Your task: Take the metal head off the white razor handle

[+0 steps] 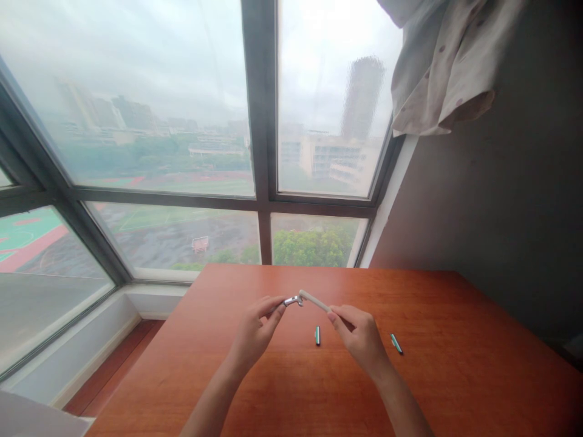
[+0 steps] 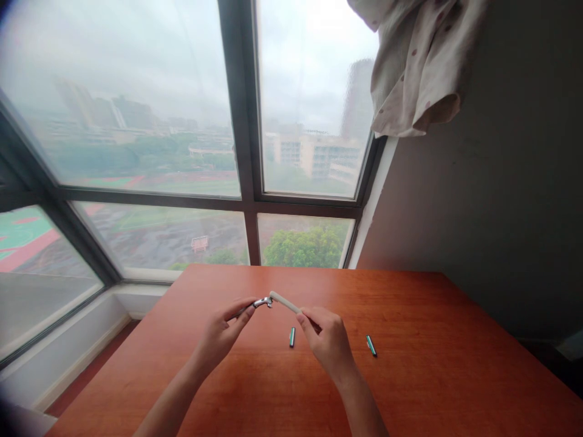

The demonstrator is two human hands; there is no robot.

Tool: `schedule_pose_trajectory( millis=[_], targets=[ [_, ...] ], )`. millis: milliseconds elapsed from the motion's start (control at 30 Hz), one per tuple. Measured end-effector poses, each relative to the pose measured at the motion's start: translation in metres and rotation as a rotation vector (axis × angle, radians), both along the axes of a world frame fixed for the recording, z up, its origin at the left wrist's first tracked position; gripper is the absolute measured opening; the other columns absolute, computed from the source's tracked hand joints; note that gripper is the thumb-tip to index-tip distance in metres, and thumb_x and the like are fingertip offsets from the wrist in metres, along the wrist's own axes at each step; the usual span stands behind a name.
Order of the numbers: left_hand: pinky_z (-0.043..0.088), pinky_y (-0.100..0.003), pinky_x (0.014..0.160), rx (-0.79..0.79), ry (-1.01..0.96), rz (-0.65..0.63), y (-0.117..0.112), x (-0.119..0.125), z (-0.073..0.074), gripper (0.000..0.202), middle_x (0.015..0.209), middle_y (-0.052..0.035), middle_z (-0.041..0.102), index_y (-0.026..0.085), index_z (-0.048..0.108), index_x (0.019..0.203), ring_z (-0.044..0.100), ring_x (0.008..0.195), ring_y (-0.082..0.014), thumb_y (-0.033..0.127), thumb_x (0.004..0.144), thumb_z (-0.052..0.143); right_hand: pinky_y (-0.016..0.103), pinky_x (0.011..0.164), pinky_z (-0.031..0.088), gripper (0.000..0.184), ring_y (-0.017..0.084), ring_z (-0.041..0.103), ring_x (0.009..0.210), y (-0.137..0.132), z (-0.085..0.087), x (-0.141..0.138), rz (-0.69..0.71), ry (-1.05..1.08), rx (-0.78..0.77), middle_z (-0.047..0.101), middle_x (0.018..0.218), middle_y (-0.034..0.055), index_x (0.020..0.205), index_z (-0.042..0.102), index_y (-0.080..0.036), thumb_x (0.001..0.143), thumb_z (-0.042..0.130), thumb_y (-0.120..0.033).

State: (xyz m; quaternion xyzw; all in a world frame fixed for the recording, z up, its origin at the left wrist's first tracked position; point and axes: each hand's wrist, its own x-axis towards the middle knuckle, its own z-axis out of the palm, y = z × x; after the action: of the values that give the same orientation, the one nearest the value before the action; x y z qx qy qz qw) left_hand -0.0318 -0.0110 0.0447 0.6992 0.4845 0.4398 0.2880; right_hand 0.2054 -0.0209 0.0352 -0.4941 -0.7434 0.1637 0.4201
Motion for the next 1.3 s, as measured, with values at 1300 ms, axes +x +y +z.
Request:
schedule_pose_trajectory(
  millis=[1300],
  targets=[
    [0.051, -0.03, 0.079, -0.021, -0.103, -0.011, -0.004, 0.004, 0.004, 0.027, 0.097, -0.0079, 0.072, 0.02, 0.071, 0.101, 0.065, 0.089, -0.0219, 0.035, 0.085, 0.055, 0.023, 0.053, 0.037, 0.034, 0.014, 0.05, 0.056, -0.003, 0.006, -0.003, 0.01, 0.067, -0.024, 0.057, 0.061, 0.0021, 0.077, 0.067, -0.016, 0.091, 0.044, -0.038]
  ],
)
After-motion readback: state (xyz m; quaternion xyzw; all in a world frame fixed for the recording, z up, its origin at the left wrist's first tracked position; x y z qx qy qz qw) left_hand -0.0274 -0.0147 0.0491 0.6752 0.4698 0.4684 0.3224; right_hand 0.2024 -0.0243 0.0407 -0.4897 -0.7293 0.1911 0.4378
